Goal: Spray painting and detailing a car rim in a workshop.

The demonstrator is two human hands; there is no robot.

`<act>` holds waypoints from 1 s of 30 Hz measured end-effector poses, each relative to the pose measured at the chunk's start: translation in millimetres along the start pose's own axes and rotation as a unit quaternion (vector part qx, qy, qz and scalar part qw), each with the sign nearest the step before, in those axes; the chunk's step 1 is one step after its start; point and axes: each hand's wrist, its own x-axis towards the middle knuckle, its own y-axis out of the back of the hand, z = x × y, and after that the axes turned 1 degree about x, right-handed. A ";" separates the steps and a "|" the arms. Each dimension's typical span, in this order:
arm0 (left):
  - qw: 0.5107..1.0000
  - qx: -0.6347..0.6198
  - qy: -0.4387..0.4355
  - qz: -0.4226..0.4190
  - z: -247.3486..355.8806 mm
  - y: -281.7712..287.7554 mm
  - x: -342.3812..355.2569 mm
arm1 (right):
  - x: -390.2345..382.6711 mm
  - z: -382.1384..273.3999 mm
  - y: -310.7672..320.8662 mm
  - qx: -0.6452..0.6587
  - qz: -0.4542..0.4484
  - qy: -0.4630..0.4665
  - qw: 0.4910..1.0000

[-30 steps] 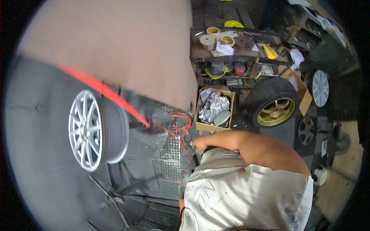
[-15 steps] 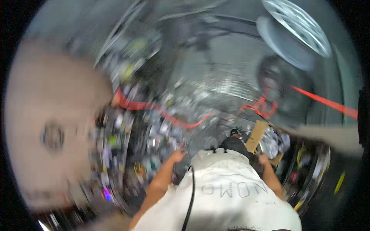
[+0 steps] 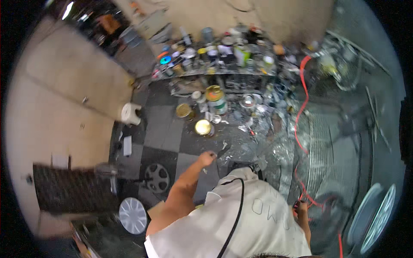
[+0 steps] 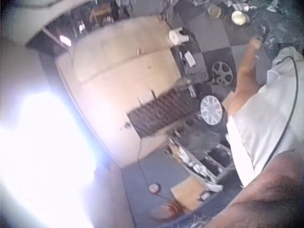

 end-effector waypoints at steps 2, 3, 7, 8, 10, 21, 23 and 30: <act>0.993 0.109 0.018 0.029 -49.1 -39.8 -54.3 | 16.3 -36.9 5.9 -0.009 -0.031 0.044 0.999; 0.980 0.172 0.018 -0.097 -74.2 -58.8 -82.3 | 25.9 -60.2 2.8 -0.079 0.000 0.106 0.991; 0.935 0.147 -0.101 -0.306 -158.4 -90.4 -166.5 | 11.3 -112.8 -64.0 0.057 0.052 0.264 0.962; 0.938 0.139 -0.042 -0.316 -168.0 -86.4 -166.1 | 1.3 -114.5 -90.0 0.106 0.032 0.281 0.953; 0.930 0.124 0.070 -0.339 -173.6 -82.9 -172.6 | -11.5 -103.9 -129.8 0.054 -0.112 0.225 0.967; 0.999 0.028 0.019 -0.028 -76.9 32.4 -144.2 | -18.2 37.1 -261.1 -0.519 -0.189 0.313 0.773; 0.999 0.005 0.012 -0.047 -83.5 37.2 -136.6 | -36.7 23.1 -264.1 -0.518 -0.173 0.297 0.784; 0.984 -0.108 0.072 -0.121 -198.8 70.6 -109.9 | -51.3 -60.7 -288.6 -0.218 -0.067 0.040 0.973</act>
